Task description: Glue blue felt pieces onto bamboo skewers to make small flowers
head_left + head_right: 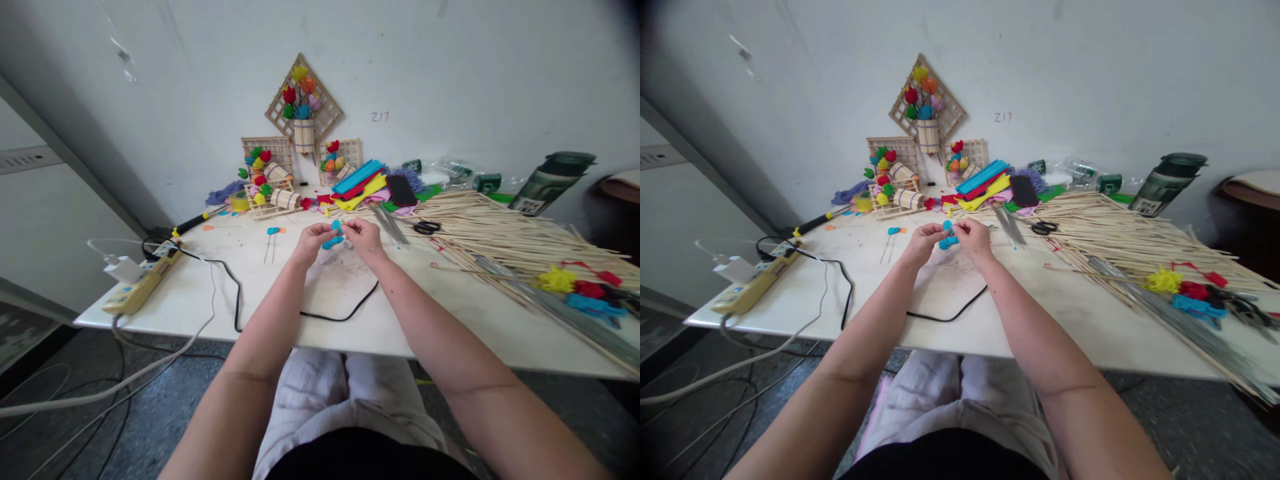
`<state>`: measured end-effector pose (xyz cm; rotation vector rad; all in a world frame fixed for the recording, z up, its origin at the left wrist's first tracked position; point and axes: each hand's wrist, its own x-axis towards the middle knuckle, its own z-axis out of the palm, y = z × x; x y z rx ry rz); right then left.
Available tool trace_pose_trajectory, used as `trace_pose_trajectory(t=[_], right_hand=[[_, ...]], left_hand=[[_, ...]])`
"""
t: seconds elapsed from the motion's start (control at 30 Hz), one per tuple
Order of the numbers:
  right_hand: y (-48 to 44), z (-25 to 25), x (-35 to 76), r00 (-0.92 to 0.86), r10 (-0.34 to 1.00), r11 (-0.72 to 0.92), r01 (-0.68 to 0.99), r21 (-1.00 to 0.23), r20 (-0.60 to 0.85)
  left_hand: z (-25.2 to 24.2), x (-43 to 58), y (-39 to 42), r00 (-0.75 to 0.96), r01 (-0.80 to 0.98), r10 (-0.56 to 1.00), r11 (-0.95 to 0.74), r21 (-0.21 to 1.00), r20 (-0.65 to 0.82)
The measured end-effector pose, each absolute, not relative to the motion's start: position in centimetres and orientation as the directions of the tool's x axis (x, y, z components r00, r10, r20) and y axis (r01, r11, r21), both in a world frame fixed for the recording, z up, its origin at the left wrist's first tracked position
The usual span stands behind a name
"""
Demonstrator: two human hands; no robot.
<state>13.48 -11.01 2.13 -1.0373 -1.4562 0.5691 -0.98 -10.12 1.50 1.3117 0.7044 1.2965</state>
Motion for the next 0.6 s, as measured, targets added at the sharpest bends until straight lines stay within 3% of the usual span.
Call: trace_pose_trajectory(t=[0.17, 0.3, 0.4, 0.47, 0.6], right_hand=[[-10.7, 1.9, 13.4, 0.109, 0.857, 0.466, 0.250, -0.848, 0.503], [-9.7, 2.3, 15.3, 0.191, 0.859, 0.395, 0.341, -0.853, 0.475], [-9.0, 2.8, 18.4, 0.353, 0.829, 0.193, 0.548, -0.814, 0.434], [-8.9, 2.9, 20.7, 0.438, 0.804, -0.014, 0.690, -0.723, 0.402], [-8.8, 2.4, 23.8, 0.497, 0.811, -0.262, 0.780, -0.568, 0.309]], left_hand=[[1.2, -1.0, -9.9, 0.238, -0.290, 0.938, -0.180, 0.940, 0.253], [1.1, -1.0, -9.7, 0.213, -0.323, 0.941, -0.188, 0.928, 0.264], [1.0, -1.0, -9.6, 0.221, -0.343, 0.943, -0.162, 0.925, 0.247], [1.0, -0.9, -9.6, 0.230, -0.323, 0.947, -0.144, 0.935, 0.225], [1.0, -0.7, -9.9, 0.254, -0.278, 0.945, -0.135, 0.951, 0.208]])
